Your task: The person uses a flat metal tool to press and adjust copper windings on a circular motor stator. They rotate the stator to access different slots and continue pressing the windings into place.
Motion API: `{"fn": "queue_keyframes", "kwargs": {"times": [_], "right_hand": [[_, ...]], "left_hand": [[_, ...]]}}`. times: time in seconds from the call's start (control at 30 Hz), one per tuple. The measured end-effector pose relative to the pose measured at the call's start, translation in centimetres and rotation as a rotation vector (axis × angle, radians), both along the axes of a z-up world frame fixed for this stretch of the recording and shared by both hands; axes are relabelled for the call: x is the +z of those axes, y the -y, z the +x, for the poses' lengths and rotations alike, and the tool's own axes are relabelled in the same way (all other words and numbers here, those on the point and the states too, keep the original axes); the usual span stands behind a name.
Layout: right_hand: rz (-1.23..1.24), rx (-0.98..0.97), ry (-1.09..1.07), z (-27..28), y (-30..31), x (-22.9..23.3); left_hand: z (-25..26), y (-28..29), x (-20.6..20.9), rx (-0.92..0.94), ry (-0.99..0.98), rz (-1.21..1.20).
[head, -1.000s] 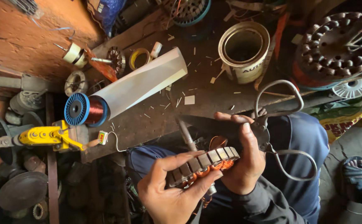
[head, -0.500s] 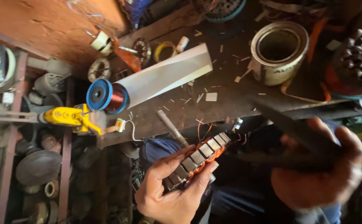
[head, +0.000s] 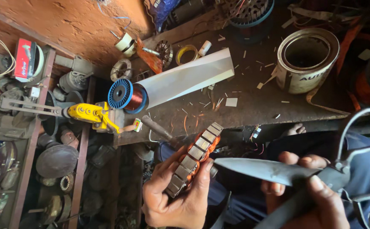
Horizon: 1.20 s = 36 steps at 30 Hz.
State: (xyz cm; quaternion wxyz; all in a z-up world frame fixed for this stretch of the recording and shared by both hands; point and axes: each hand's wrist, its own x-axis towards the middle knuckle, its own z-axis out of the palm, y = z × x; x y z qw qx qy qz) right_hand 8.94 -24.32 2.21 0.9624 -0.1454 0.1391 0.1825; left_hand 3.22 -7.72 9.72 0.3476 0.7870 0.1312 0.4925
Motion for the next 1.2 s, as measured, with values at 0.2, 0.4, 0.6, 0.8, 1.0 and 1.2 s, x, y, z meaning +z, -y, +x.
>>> {"fn": "queue_keyframes", "kwargs": {"times": [0.2,0.4,0.6,0.8,1.0,1.2], "right_hand": [[0.017,-0.016,0.05,-0.3,-1.4,0.4],[0.049,-0.006,0.098,-0.1,-1.2,-0.1],[0.09,-0.01,0.132,0.0,-1.1,-1.1],[0.154,-0.019,0.145,0.2,-1.5,-2.1],[0.178,-0.027,0.171,-0.3,-1.8,-3.5],[0.151,-0.11,0.167,-1.2,-2.3,-3.4]], "left_hand": [[-0.1,0.1,-0.1,-0.028,-0.004,0.005],[0.0,-0.2,-0.8,-0.033,0.006,0.039],[-0.2,-0.7,-1.2,-0.055,-0.014,0.079],[0.0,-0.4,-1.5,-0.086,0.025,0.021],[1.0,-0.1,-2.4,-0.023,0.14,0.0],[0.5,-0.5,-2.4,-0.093,0.128,0.028]]}}
